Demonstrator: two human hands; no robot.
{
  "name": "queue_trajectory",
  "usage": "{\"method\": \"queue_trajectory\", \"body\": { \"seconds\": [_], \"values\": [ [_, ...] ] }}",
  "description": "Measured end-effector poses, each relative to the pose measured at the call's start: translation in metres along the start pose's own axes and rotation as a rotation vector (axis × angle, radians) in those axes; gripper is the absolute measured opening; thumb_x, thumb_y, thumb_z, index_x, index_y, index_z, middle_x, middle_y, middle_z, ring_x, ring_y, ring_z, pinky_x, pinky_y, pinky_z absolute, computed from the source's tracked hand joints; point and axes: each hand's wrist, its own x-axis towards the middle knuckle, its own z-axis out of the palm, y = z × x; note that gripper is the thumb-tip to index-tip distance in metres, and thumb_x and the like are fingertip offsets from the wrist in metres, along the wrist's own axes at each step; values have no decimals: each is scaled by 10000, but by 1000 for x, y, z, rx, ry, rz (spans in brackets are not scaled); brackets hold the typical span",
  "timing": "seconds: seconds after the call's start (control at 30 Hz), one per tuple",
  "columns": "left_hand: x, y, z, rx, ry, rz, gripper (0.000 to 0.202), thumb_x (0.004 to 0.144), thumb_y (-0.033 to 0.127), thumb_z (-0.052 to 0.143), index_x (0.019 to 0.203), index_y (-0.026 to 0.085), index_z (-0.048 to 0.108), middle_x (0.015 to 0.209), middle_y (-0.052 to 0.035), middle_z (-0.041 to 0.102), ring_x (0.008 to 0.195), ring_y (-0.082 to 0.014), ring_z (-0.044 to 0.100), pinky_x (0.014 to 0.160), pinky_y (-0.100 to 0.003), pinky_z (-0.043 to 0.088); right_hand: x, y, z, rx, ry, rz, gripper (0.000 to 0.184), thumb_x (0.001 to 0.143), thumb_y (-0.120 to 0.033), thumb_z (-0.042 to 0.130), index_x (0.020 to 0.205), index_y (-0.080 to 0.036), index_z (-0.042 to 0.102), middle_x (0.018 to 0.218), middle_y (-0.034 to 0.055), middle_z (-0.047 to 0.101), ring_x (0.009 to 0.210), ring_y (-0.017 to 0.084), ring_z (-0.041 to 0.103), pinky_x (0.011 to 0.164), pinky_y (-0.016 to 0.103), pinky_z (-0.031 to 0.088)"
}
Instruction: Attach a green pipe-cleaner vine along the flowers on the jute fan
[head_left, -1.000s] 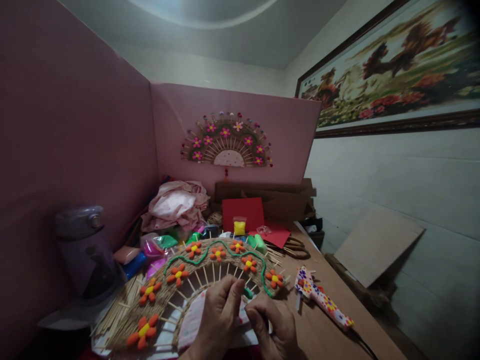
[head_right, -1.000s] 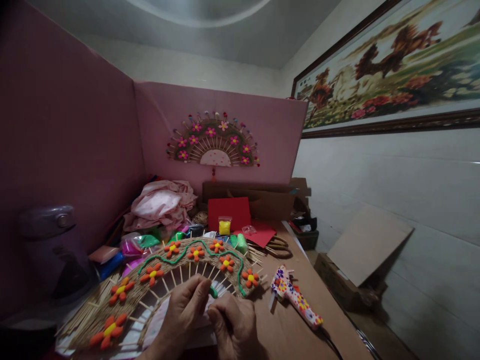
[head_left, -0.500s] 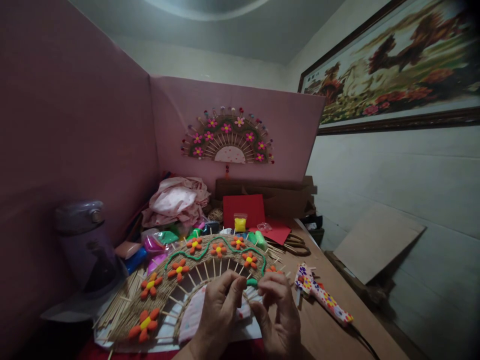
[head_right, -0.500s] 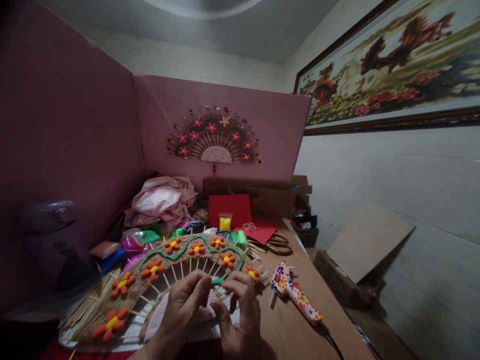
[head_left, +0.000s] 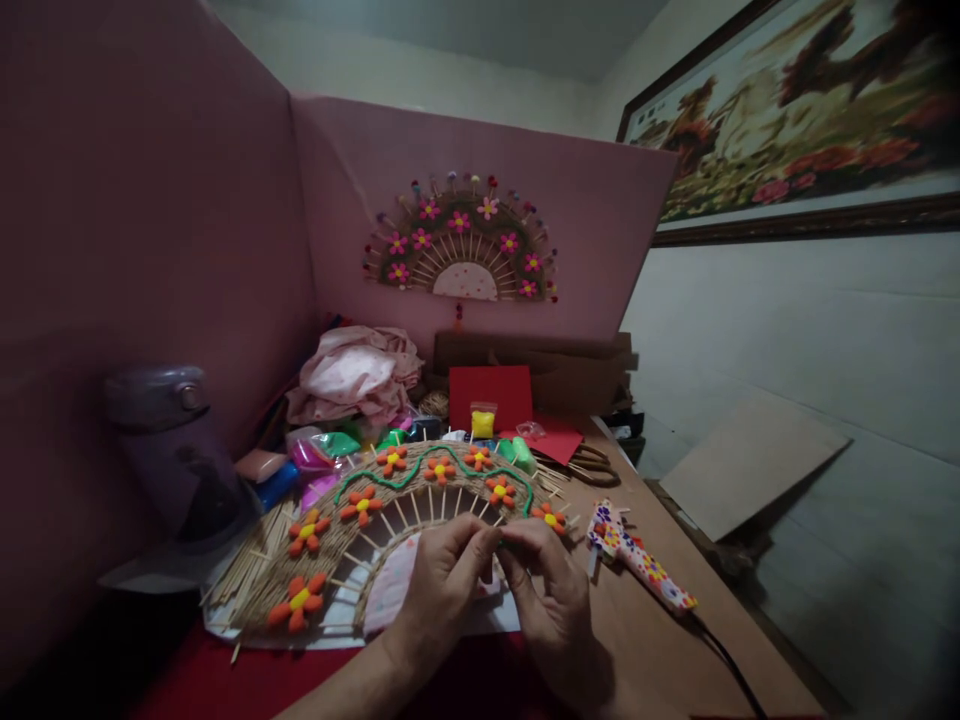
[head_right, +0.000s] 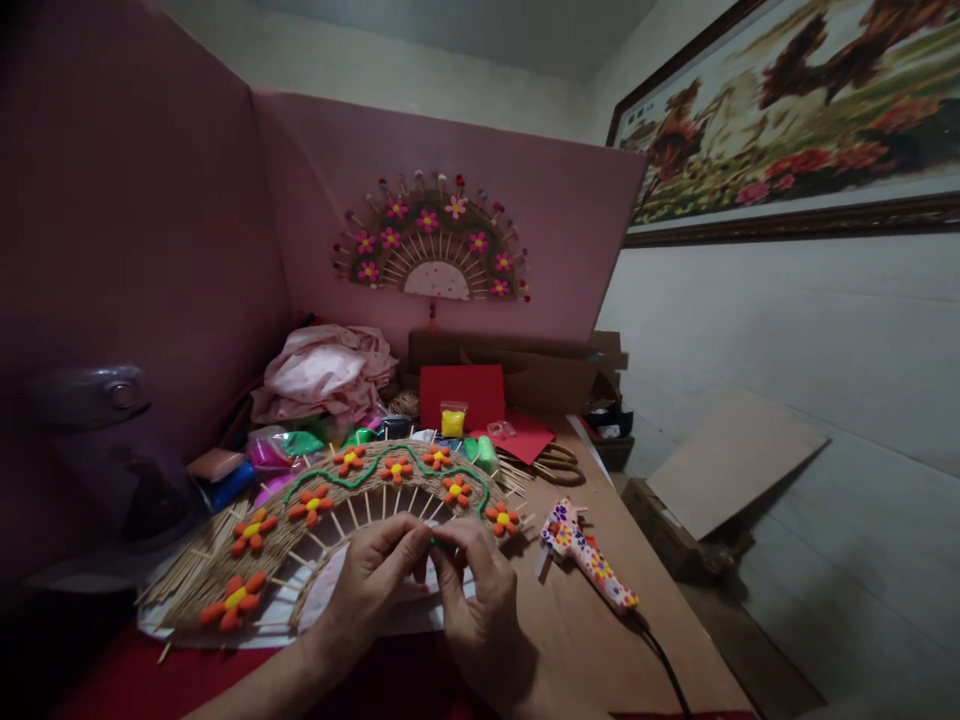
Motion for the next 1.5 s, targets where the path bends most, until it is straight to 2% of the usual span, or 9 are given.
{"method": "queue_trajectory", "body": {
  "seconds": [0.23, 0.47, 0.73, 0.83, 0.93, 1.07, 1.23, 1.4, 1.5],
  "values": [
    [-1, 1, 1, -47, -1, -44, 321, 827, 410, 517, 643, 151, 564, 539, 13, 504, 502, -97, 470, 480, -194, 375, 0, 4, 1, -29, 10, -16, 162, 852, -113, 522, 974, -208, 569, 858, 40, 593, 765, 151, 586, 656, 271, 501],
    [-2, 2, 1, -43, 21, -34, 242, 808, 364, 555, 692, 152, 567, 569, 18, 510, 534, -95, 468, 497, -191, 389, -1, 7, -1, -53, -5, -3, 195, 853, -111, 507, 1008, -205, 577, 915, 59, 602, 850, 172, 590, 714, 292, 507],
    [1, 0, 0, -145, 68, -50, 332, 855, 447, 464, 779, 150, 591, 562, 19, 504, 515, -92, 449, 459, -184, 358, -2, 10, 0, -51, 73, 66, 175, 849, -163, 540, 1014, -202, 581, 918, 63, 624, 853, 176, 616, 738, 298, 524],
    [4, -1, -1, -197, 50, -74, 306, 812, 441, 537, 834, 145, 609, 609, 4, 550, 544, -97, 479, 459, -182, 362, -4, 14, 2, -24, 99, 106, 151, 845, -189, 554, 993, -196, 582, 897, 59, 626, 798, 165, 625, 692, 280, 536],
    [6, -2, -1, -234, 39, -121, 242, 739, 380, 632, 804, 148, 607, 603, 14, 559, 526, -91, 481, 440, -176, 356, -4, 15, 2, -14, 78, 123, 143, 845, -195, 559, 986, -193, 583, 886, 55, 627, 771, 157, 626, 682, 276, 540],
    [9, -6, -2, -240, 103, -119, 217, 730, 359, 636, 717, 146, 594, 520, 46, 501, 455, -64, 423, 421, -171, 323, -2, 11, 1, -20, 48, 116, 167, 845, -195, 561, 1011, -192, 579, 908, 55, 630, 798, 161, 627, 689, 271, 535],
    [11, -7, -3, -267, 102, -115, 212, 712, 346, 657, 708, 140, 605, 520, 43, 515, 440, -55, 421, 424, -173, 336, 2, 7, 1, -26, 54, 88, 127, 846, -185, 562, 969, -188, 591, 863, 41, 630, 772, 149, 615, 673, 257, 514],
    [11, 0, -2, -409, 79, -138, 285, 612, 294, 733, 830, 139, 635, 594, 12, 595, 468, -70, 464, 419, -180, 366, 0, 12, 4, 110, 50, 227, 88, 866, -235, 545, 914, -186, 601, 714, -3, 580, 588, 108, 556, 543, 224, 470],
    [12, 1, -4, -424, 77, -176, 245, 612, 302, 732, 754, 127, 633, 558, 20, 573, 451, -62, 445, 416, -179, 356, -2, 15, 6, 202, 60, 322, 111, 875, -272, 538, 902, -179, 593, 609, -35, 522, 501, 91, 500, 473, 206, 425]
  ]
}}
